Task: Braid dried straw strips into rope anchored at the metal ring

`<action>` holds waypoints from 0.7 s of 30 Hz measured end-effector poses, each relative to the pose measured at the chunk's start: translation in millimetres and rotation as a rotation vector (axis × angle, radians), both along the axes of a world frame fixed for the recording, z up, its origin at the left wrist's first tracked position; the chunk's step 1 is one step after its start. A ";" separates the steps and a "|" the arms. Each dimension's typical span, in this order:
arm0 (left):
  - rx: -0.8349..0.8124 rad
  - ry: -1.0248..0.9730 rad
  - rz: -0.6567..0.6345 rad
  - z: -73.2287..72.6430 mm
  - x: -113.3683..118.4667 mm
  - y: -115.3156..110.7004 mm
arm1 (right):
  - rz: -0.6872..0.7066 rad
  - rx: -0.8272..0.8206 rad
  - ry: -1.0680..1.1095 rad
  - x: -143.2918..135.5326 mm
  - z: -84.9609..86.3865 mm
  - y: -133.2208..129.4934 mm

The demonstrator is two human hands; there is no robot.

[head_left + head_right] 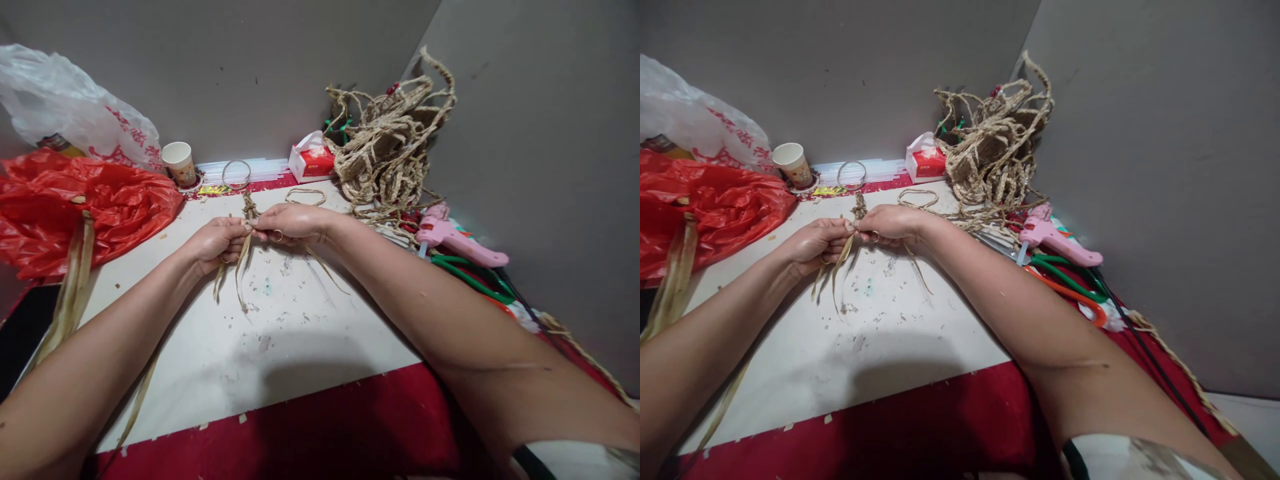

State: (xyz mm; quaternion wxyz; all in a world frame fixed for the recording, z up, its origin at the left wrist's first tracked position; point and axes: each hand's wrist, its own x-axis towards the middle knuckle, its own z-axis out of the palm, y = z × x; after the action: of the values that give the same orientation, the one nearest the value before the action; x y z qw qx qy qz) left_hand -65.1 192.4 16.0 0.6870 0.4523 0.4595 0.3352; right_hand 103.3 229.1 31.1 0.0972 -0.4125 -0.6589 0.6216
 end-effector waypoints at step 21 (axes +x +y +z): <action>0.703 1.443 -0.065 17.0 23.6 -33.5 | -0.306 -0.176 0.186 -17.6 -7.2 -16.5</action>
State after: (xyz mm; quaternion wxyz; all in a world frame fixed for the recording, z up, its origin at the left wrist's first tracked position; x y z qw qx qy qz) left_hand -41.5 158.9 33.0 0.0472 0.7606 0.6442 0.0651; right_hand 85.6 212.6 23.9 0.2145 -0.4557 -0.5199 0.6900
